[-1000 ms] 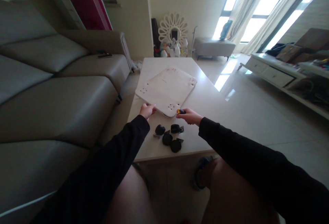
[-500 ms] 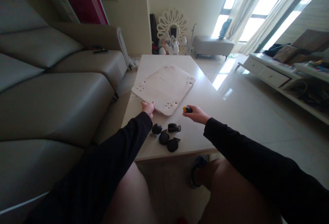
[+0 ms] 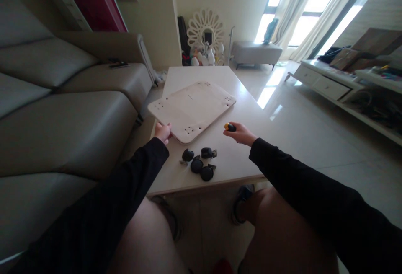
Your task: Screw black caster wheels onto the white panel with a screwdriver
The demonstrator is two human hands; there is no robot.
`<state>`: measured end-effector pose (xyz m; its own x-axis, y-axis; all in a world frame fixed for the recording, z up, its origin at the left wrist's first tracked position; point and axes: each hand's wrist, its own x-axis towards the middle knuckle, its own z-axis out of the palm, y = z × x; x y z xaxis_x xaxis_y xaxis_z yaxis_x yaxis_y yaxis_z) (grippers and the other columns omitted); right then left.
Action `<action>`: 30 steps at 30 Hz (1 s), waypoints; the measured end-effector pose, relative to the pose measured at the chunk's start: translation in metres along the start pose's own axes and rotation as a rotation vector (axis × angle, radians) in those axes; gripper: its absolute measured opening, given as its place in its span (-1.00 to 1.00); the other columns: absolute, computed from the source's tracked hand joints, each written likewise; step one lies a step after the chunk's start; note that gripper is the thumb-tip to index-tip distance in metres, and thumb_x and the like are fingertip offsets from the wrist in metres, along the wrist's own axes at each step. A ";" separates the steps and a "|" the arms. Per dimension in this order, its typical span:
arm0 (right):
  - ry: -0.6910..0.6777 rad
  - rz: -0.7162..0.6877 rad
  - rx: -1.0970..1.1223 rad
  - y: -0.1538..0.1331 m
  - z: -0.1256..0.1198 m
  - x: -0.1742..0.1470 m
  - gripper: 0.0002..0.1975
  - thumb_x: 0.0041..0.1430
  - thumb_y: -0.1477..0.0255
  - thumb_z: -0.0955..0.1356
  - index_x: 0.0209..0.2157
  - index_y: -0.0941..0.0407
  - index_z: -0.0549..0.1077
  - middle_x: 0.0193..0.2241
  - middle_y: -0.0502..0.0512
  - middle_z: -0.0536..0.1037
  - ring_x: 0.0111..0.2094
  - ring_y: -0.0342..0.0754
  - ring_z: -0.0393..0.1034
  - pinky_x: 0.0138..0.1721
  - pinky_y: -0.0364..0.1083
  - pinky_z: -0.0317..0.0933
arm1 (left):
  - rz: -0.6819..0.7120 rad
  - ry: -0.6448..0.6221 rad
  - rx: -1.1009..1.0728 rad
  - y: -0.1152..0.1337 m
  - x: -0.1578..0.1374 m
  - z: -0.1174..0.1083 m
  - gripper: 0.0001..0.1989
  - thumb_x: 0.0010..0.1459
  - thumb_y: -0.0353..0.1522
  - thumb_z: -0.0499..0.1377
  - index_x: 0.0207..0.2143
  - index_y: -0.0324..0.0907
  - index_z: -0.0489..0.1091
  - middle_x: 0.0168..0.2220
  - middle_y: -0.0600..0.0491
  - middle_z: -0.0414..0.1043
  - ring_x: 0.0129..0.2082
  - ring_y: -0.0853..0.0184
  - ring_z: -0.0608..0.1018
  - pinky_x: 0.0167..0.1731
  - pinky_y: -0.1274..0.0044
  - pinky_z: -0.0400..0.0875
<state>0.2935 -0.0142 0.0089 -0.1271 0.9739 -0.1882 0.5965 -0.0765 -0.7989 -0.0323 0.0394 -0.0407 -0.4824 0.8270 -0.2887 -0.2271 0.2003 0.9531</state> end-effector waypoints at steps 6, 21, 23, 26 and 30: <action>0.011 0.022 0.003 0.011 -0.006 0.001 -0.75 0.15 0.30 0.44 -0.17 0.12 0.45 -0.64 -0.17 0.27 -0.66 -0.28 0.16 -0.63 -0.24 0.09 | 0.038 -0.004 0.042 0.001 0.006 -0.014 -0.58 0.20 -0.55 0.30 0.05 -0.08 0.31 0.05 -0.07 0.51 -0.15 0.29 0.65 -0.09 0.31 0.64; -0.001 0.051 -0.007 0.018 -0.010 0.005 -0.77 0.20 0.33 0.43 -0.15 0.13 0.45 -0.66 -0.18 0.26 -0.70 -0.28 0.17 -0.70 -0.25 0.10 | 0.059 0.002 0.019 0.005 0.002 0.002 -0.23 0.06 -0.69 0.28 0.22 0.04 0.17 0.16 -0.05 0.46 -0.01 0.24 0.64 -0.09 0.32 0.63; 0.000 0.055 -0.006 0.018 -0.011 0.005 -0.77 0.20 0.33 0.43 -0.15 0.13 0.45 -0.66 -0.18 0.26 -0.70 -0.27 0.17 -0.70 -0.24 0.11 | 0.041 -0.008 0.023 0.004 0.001 0.002 -0.22 0.07 -0.69 0.27 0.23 0.06 0.15 0.16 -0.05 0.46 -0.02 0.24 0.64 -0.08 0.31 0.63; -0.001 0.053 0.003 0.018 -0.012 0.006 -0.76 0.20 0.32 0.44 -0.14 0.13 0.46 -0.66 -0.17 0.25 -0.70 -0.27 0.17 -0.70 -0.23 0.12 | 0.036 -0.043 0.016 0.007 -0.003 0.000 -0.22 0.06 -0.68 0.29 0.22 0.08 0.16 0.11 -0.02 0.49 -0.04 0.25 0.65 -0.07 0.29 0.63; -0.002 0.039 0.015 0.017 -0.012 0.008 -0.75 0.20 0.33 0.44 -0.11 0.13 0.48 -0.65 -0.17 0.25 -0.70 -0.28 0.16 -0.70 -0.23 0.10 | 0.039 -0.082 0.006 0.015 -0.011 -0.004 -0.26 0.07 -0.69 0.26 0.19 0.09 0.20 0.12 0.00 0.50 -0.02 0.27 0.65 -0.03 0.29 0.63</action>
<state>0.3121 -0.0056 0.0003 -0.1054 0.9697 -0.2203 0.5889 -0.1176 -0.7996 -0.0332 0.0310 -0.0236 -0.4195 0.8745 -0.2435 -0.2040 0.1705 0.9640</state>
